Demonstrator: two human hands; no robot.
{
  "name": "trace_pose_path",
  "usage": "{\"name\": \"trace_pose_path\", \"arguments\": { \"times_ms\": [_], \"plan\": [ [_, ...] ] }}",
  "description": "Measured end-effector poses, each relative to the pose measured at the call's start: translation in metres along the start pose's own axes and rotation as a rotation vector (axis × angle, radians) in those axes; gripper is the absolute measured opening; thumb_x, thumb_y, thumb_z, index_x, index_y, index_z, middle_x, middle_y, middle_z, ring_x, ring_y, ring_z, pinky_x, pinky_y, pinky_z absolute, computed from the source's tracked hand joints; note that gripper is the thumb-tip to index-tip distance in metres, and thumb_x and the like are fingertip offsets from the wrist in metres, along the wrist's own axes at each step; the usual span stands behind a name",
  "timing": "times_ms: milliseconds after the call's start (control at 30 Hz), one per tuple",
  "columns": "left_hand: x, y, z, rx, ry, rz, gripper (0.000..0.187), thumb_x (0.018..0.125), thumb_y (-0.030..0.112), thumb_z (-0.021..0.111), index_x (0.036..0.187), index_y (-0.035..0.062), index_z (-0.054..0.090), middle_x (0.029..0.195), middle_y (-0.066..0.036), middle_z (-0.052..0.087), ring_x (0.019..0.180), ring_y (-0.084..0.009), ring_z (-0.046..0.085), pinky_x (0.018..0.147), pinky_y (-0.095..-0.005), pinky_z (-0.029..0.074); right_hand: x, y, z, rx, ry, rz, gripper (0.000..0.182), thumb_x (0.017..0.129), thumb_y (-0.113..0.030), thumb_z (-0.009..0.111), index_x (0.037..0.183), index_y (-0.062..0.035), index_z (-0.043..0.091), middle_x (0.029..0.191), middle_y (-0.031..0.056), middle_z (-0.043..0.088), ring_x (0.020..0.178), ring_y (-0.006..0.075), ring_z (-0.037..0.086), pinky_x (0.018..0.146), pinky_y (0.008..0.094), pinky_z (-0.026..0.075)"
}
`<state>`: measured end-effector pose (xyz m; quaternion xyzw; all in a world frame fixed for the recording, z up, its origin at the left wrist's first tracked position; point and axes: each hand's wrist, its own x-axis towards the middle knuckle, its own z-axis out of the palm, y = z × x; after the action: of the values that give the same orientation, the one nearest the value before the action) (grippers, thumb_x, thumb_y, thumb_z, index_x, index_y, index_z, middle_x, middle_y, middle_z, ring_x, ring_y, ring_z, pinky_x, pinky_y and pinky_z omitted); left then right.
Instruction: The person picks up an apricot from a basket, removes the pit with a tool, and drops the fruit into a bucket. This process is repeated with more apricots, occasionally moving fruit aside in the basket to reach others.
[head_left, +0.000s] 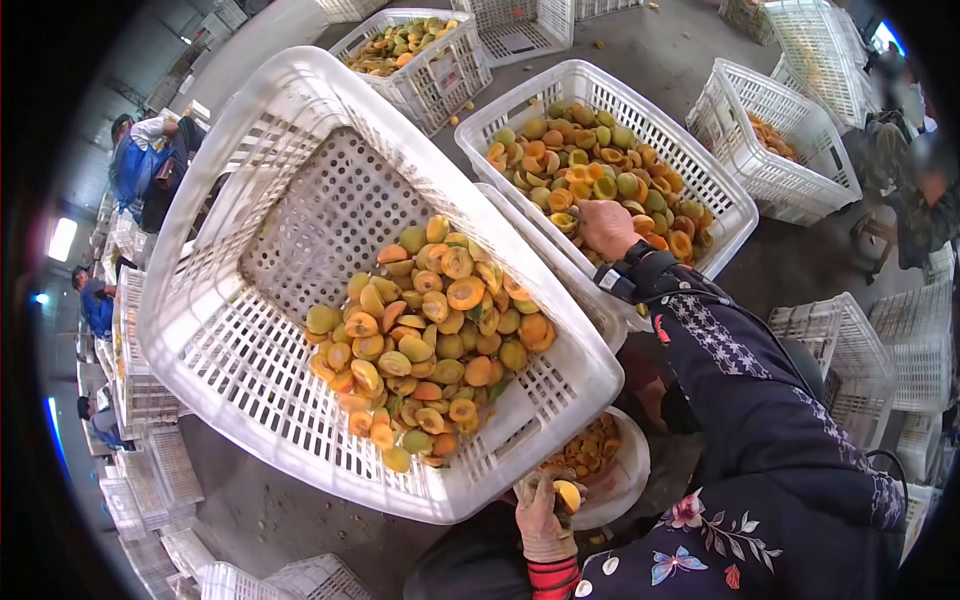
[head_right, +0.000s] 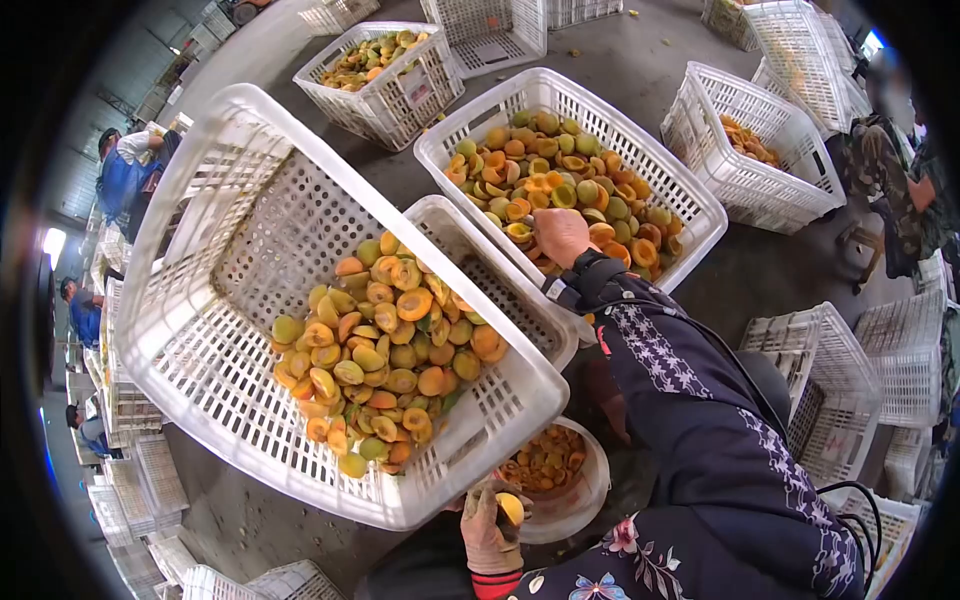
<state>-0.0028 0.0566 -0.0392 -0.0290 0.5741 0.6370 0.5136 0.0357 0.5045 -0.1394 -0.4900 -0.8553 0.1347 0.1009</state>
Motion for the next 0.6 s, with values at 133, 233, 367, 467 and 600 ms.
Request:
{"name": "trace_pose_path", "arguments": {
  "times_ms": [133, 233, 367, 467, 600],
  "plan": [
    [-0.009, 0.005, 0.003, -0.006, 0.01, 0.004, 0.034, 0.099, 0.03, 0.054, 0.104, -0.004, 0.055, 0.086, -0.017, 0.066, 0.069, -0.0252, 0.067, 0.058, -0.0302, 0.056, -0.006, 0.007, -0.004, 0.098, 0.036, -0.018, 0.018, 0.078, -0.017, 0.061, 0.089, -0.0037, 0.065, 0.083, 0.0213, 0.066, 0.084, 0.043, 0.063, 0.071, 0.051, 0.049],
    [-0.01, 0.0, -0.004, -0.121, -0.03, -0.026, 0.032, 0.099, 0.025, 0.055, 0.106, -0.007, 0.058, 0.088, -0.016, 0.067, 0.069, -0.0254, 0.068, 0.06, -0.0323, 0.056, -0.002, 0.011, 0.006, 0.063, 0.06, -0.065, 0.017, 0.078, -0.018, 0.062, 0.084, -0.0027, 0.066, 0.08, 0.0219, 0.066, 0.081, 0.0432, 0.063, 0.069, 0.0512, 0.049],
    [-0.008, 0.002, 0.0, -0.052, 0.034, -0.019, 0.035, 0.098, 0.029, 0.056, 0.103, -0.0057, 0.057, 0.087, -0.017, 0.066, 0.07, -0.0247, 0.067, 0.06, -0.0313, 0.056, 0.008, -0.007, 0.008, -0.042, -0.035, -0.06, 0.016, 0.075, -0.017, 0.064, 0.074, -0.0012, 0.069, 0.075, 0.021, 0.066, 0.076, 0.0409, 0.065, 0.064, 0.0484, 0.051],
    [-0.004, 0.001, 0.001, -0.02, 0.038, -0.018, 0.038, 0.098, 0.033, 0.056, 0.102, -0.0043, 0.056, 0.084, -0.017, 0.065, 0.069, -0.0238, 0.066, 0.059, -0.0299, 0.056, 0.017, -0.012, 0.011, -0.084, -0.106, -0.045, 0.014, 0.079, -0.013, 0.062, 0.079, -0.0031, 0.072, 0.079, 0.0192, 0.068, 0.081, 0.0383, 0.067, 0.067, 0.0459, 0.052],
    [-0.003, 0.008, 0.001, 0.004, 0.013, -0.046, 0.037, 0.098, 0.033, 0.056, 0.103, -0.004, 0.055, 0.086, -0.016, 0.065, 0.071, -0.0242, 0.066, 0.062, -0.0311, 0.056, 0.021, -0.01, 0.001, -0.156, -0.113, -0.048, 0.014, 0.08, -0.011, 0.06, 0.082, -0.0029, 0.072, 0.081, 0.0188, 0.069, 0.082, 0.0359, 0.068, 0.069, 0.0444, 0.053]
  ]
}}
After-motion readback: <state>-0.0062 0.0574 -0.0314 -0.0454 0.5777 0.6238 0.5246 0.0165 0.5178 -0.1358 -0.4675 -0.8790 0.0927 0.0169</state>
